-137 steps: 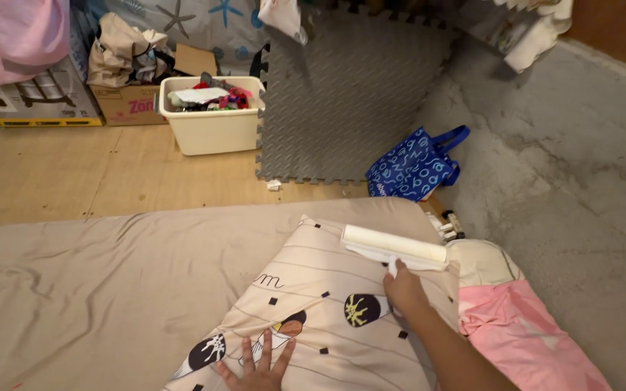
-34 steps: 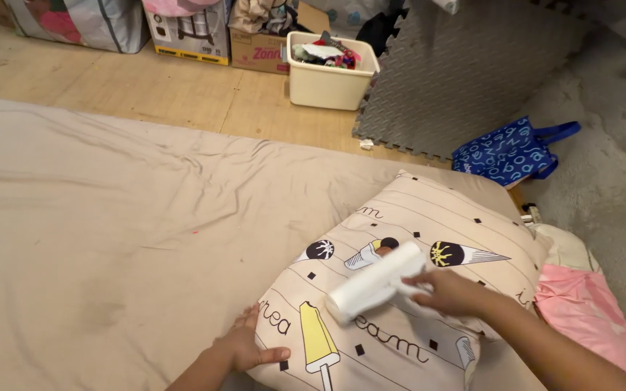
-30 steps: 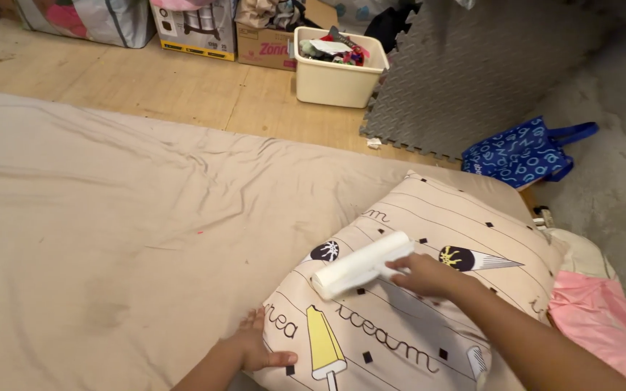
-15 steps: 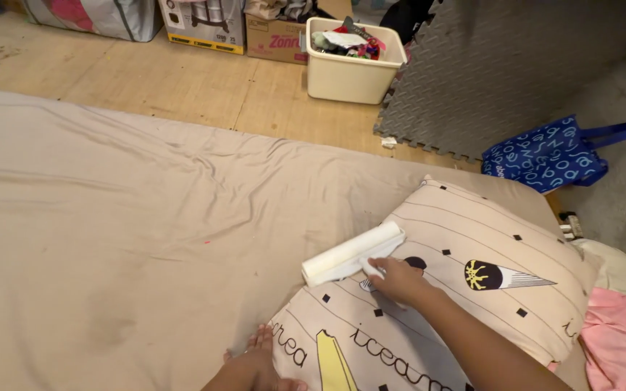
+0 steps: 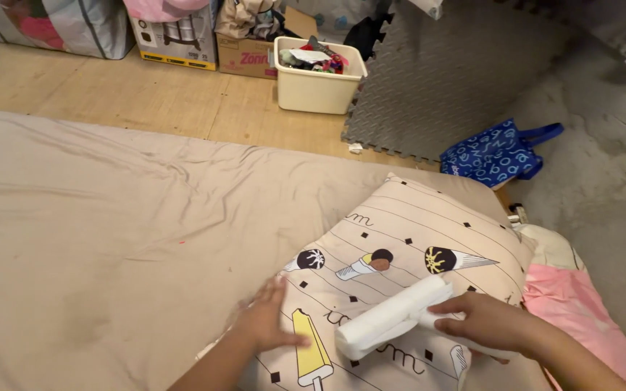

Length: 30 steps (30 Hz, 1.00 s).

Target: Cleaning pillows and pillowcases using a lint roller to remove hair and lint.

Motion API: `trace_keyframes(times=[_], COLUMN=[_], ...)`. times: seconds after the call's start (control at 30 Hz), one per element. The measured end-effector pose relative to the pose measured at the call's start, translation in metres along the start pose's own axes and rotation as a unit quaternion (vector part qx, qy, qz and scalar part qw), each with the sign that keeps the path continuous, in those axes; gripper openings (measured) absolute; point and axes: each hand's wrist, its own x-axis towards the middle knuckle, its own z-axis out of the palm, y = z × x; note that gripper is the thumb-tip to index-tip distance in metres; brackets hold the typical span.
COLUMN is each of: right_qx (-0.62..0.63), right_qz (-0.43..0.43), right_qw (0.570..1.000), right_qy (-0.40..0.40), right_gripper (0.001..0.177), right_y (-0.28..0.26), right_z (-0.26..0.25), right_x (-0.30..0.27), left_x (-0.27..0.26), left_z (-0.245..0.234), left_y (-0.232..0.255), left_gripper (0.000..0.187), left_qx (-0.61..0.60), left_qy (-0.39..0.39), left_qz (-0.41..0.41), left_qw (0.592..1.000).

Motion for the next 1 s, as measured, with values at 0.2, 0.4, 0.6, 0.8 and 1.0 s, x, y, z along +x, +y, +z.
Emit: trace_keyframes(times=[0.2,0.4,0.6,0.8,1.0], right_qx=[0.123,0.129,0.116,0.104,-0.019], right_qz=[0.235,0.189,0.154,0.192,0.178], right_qw=[0.957,0.935,0.939,0.944,0.950], right_qy=[0.115,0.272,0.284,0.248,0.255], right_gripper=[0.047,0.049,0.050,0.051,0.045], right_y=[-0.020,0.078,0.058,0.071,0.097], right_z=[-0.005,0.026,-0.044,-0.109,-0.136], right_x=[-0.021,0.080,0.154,0.245,0.317], left_x=[0.006,0.023,0.083,0.140,0.164], left_z=[-0.013,0.012,0.066,0.113,0.143], left_y=[0.108,0.138,0.113,0.098,0.099], left_gripper=[0.152,0.122,0.116,0.110,0.051], left_qx=[-0.001,0.040,0.013,0.109,0.167], left_qy=[0.041,0.049,0.086,0.551,0.606], left_qz=[0.127,0.170,0.189,0.333,0.215], left_qw=[0.991,0.983,0.978,0.757,0.747])
